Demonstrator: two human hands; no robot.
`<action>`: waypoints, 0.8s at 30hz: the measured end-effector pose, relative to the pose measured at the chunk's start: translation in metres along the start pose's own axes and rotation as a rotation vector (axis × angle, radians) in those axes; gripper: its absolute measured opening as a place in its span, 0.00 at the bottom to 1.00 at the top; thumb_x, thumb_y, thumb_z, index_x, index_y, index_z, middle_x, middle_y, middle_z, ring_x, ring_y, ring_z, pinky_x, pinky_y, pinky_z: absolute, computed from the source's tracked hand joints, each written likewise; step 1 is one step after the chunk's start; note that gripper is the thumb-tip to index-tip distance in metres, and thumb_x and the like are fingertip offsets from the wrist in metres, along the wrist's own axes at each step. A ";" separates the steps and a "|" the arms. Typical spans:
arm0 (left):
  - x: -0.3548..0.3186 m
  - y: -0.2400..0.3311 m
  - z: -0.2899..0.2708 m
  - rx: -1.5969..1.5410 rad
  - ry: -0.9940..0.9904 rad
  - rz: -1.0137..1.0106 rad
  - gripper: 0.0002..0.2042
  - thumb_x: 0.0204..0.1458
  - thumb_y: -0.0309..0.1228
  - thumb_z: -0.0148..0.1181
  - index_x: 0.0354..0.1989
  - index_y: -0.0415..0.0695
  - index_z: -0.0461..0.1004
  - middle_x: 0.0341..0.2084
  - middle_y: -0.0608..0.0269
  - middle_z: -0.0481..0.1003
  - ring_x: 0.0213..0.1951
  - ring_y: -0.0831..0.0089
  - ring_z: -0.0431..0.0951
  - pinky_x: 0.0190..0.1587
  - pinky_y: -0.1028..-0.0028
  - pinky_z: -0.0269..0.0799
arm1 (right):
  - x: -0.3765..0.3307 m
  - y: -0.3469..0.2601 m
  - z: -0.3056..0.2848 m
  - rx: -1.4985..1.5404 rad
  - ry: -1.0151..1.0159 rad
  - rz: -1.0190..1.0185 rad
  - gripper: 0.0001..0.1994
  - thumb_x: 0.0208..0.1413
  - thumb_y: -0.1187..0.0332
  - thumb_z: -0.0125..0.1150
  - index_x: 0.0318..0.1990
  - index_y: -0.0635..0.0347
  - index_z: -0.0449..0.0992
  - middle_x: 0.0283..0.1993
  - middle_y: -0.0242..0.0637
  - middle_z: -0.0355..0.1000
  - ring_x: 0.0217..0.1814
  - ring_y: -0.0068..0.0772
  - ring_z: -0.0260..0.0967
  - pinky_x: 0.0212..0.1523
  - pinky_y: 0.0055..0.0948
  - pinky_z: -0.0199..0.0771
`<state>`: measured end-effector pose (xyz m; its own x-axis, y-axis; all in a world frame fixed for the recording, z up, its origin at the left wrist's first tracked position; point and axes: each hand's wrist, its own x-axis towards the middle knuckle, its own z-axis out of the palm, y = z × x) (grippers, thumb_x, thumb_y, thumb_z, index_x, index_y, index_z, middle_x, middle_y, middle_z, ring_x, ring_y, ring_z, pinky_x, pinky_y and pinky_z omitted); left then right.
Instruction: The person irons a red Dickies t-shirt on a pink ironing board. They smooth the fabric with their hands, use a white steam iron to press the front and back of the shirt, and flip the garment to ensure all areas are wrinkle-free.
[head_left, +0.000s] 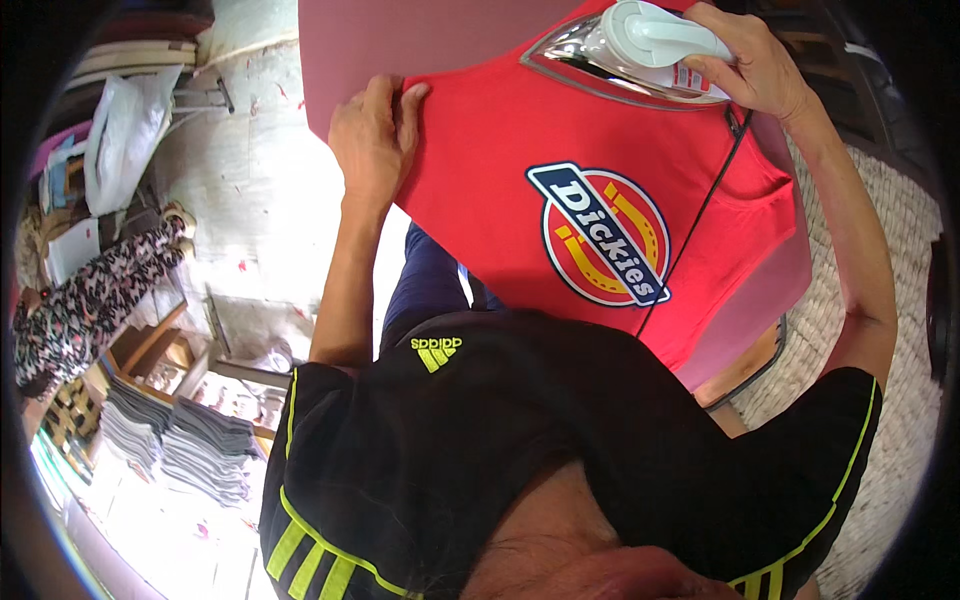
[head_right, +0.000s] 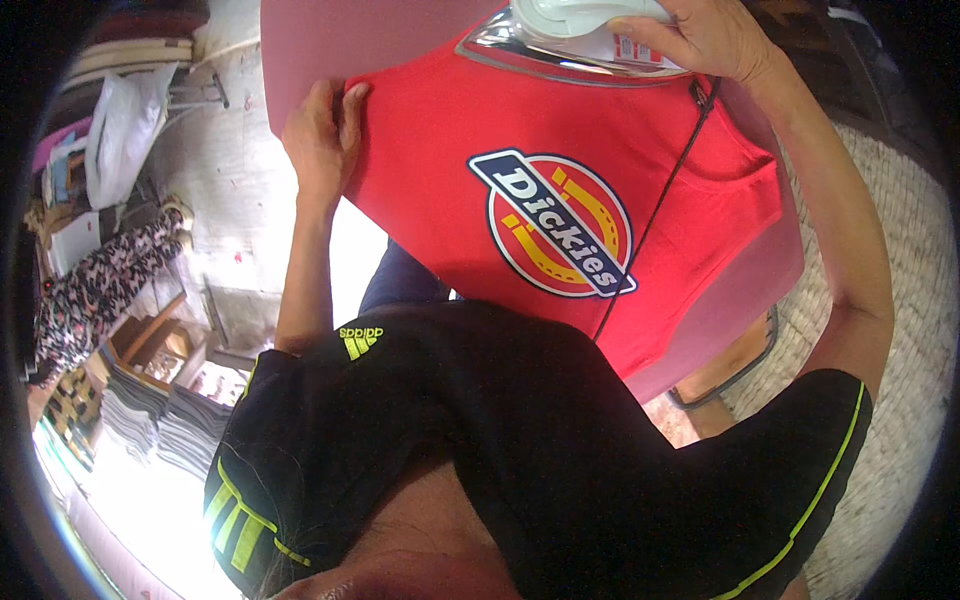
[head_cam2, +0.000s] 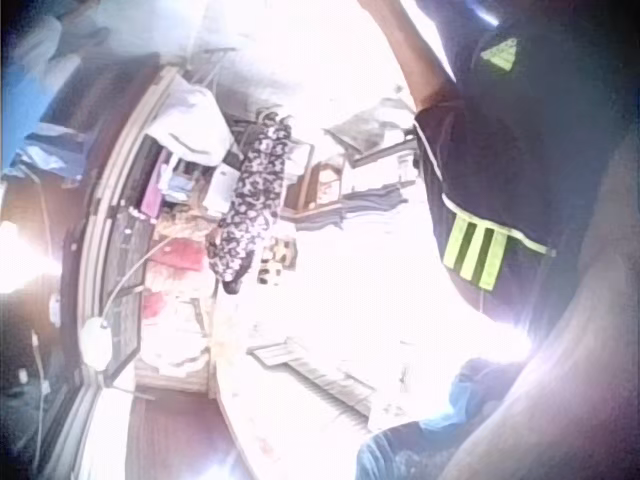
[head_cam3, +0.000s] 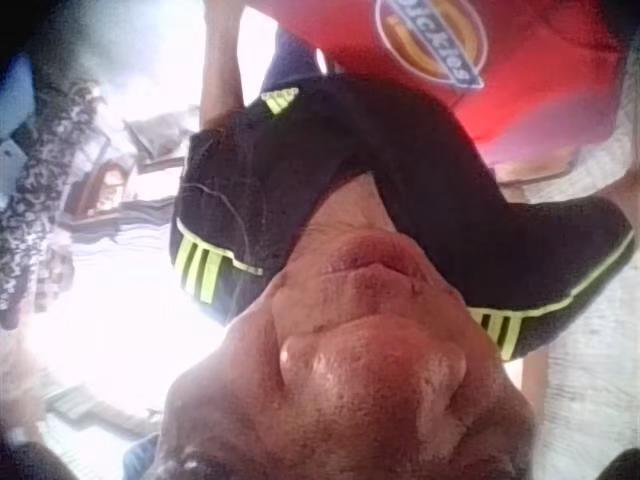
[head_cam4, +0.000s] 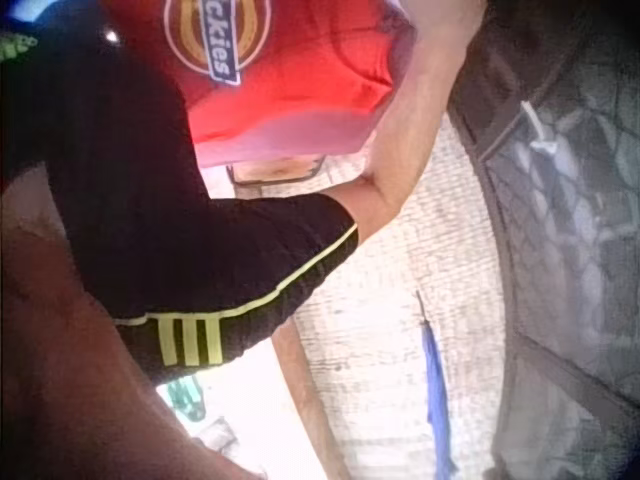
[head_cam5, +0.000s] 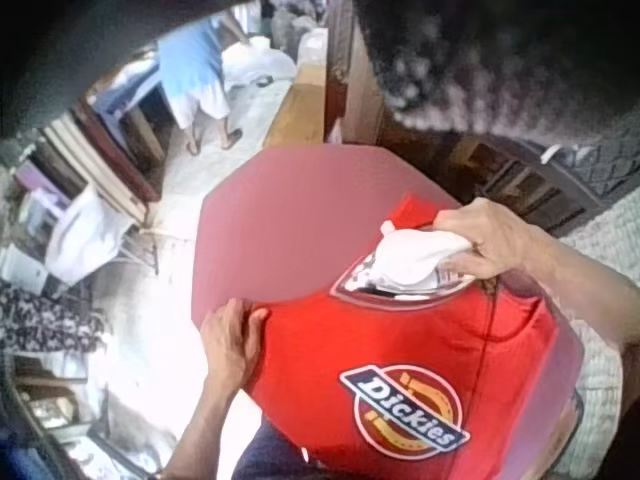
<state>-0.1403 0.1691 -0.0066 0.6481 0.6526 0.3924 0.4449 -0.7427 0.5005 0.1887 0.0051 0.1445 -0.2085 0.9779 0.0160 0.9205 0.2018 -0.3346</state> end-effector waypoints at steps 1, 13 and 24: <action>0.001 -0.001 0.000 -0.021 -0.001 -0.003 0.11 0.55 0.36 0.65 0.29 0.42 0.73 0.17 0.58 0.73 0.22 0.58 0.75 0.29 0.63 0.67 | 0.005 0.002 0.009 -0.021 0.033 -0.067 0.16 0.48 0.58 0.69 0.33 0.62 0.73 0.26 0.44 0.72 0.28 0.49 0.75 0.27 0.39 0.73; -0.055 -0.022 -0.055 -0.448 -0.126 -0.292 0.19 0.50 0.17 0.61 0.52 0.38 0.68 0.26 0.56 0.74 0.28 0.65 0.76 0.35 0.69 0.74 | 0.087 -0.073 0.051 -0.027 -0.036 -0.149 0.17 0.49 0.55 0.70 0.32 0.58 0.71 0.26 0.43 0.73 0.28 0.49 0.75 0.26 0.41 0.72; -0.100 -0.085 -0.029 -1.261 0.239 -0.427 0.15 0.58 0.15 0.53 0.52 0.40 0.66 0.42 0.59 0.73 0.43 0.73 0.75 0.51 0.72 0.72 | 0.119 -0.127 0.086 0.012 -0.053 -0.233 0.17 0.52 0.59 0.68 0.45 0.59 0.75 0.34 0.43 0.75 0.33 0.46 0.76 0.34 0.34 0.74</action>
<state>-0.2609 0.1706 -0.0660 0.4227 0.9019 0.0889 -0.3665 0.0804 0.9269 0.0185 0.0910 0.1079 -0.4320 0.9007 0.0451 0.8415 0.4206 -0.3390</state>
